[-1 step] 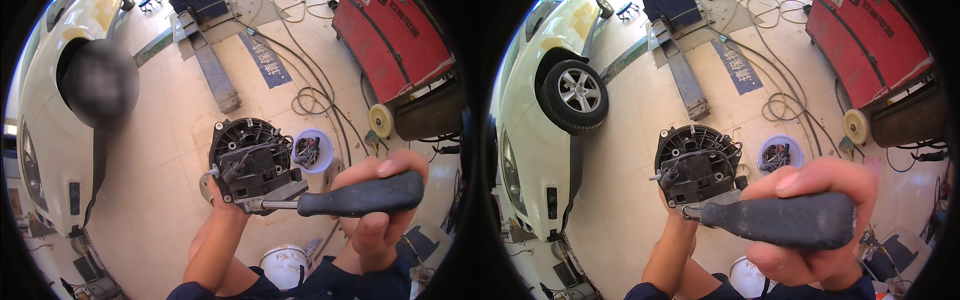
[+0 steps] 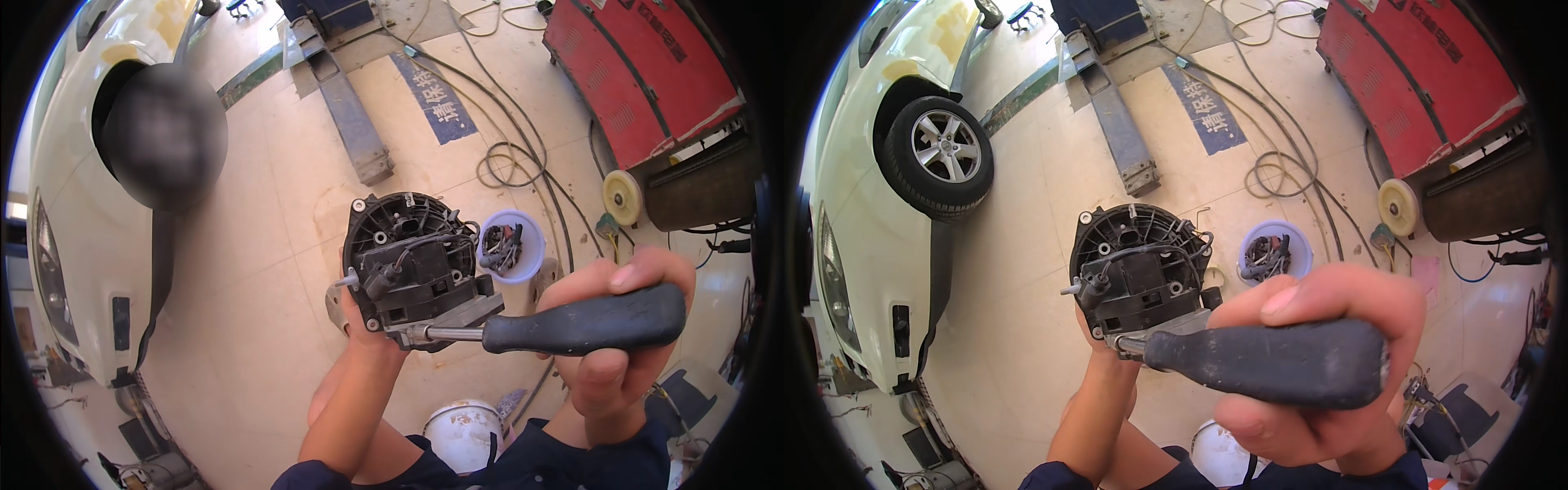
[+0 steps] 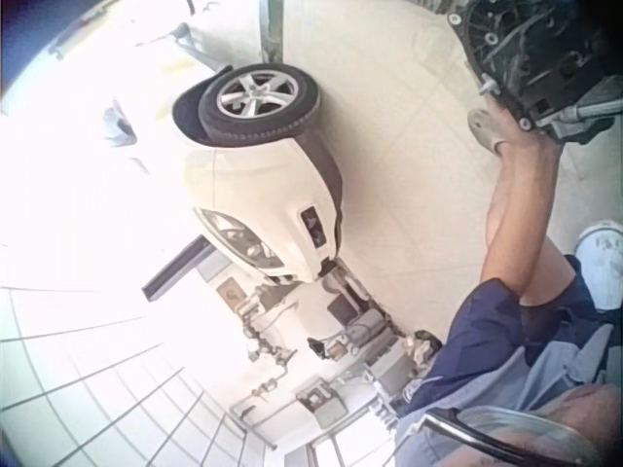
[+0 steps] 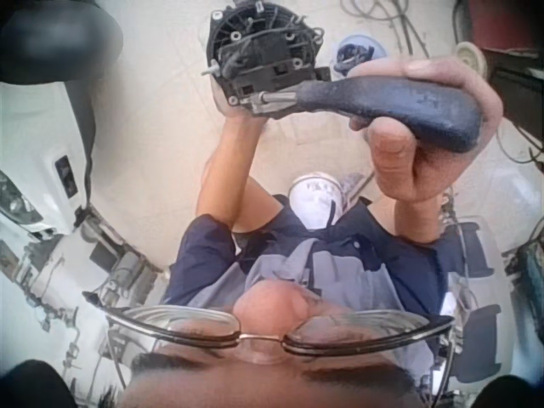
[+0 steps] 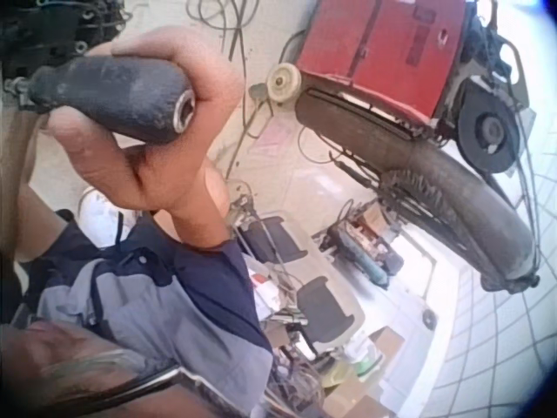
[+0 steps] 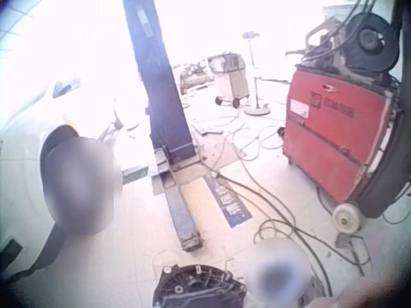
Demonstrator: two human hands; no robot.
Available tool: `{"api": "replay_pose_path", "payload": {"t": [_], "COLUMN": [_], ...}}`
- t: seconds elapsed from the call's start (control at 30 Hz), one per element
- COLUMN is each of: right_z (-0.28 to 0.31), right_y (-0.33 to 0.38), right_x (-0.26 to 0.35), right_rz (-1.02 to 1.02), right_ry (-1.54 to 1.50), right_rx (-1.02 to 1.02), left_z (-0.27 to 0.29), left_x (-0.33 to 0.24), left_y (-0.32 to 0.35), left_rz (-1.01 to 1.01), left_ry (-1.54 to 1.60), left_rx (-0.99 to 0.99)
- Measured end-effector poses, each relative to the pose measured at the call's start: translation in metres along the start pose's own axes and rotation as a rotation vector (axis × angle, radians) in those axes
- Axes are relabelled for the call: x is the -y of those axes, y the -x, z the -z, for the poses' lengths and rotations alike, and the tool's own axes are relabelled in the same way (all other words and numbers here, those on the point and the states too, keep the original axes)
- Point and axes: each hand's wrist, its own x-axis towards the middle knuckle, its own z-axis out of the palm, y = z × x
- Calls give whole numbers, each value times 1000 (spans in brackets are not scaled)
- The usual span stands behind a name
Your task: The person disassembles a car component by detaching wires and removing screws with a screwdriver. They place the screws and smaller detached parts into a purple bowl while sitting on a bucket.
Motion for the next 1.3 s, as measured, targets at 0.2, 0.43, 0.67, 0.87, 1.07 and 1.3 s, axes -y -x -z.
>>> {"api": "replay_pose_path", "payload": {"t": [0.2,0.43,0.67,0.87,1.07,1.3], "right_z": [25,17,15,18,17,45], "right_y": [-20,-15,-16,-5,-7,-25], "right_x": [-20,-24,-22,-22,-27,-25], "right_rz": [297,303,349,229,191,299], "right_ry": [10,34,176,279,282,340], "right_rx": [548,552,550,390,346,435], "left_z": [0,-10,-11,-16,-16,-23], "left_x": [-4,-6,-9,-7,-4,-3], "left_y": [8,9,8,7,4,7], "left_rz": [-20,11,-25,-52,-62,-107], "left_ry": [-28,54,-18,-92,-145,-263], "left_rx": [-40,9,-41,-82,-126,-87]}}
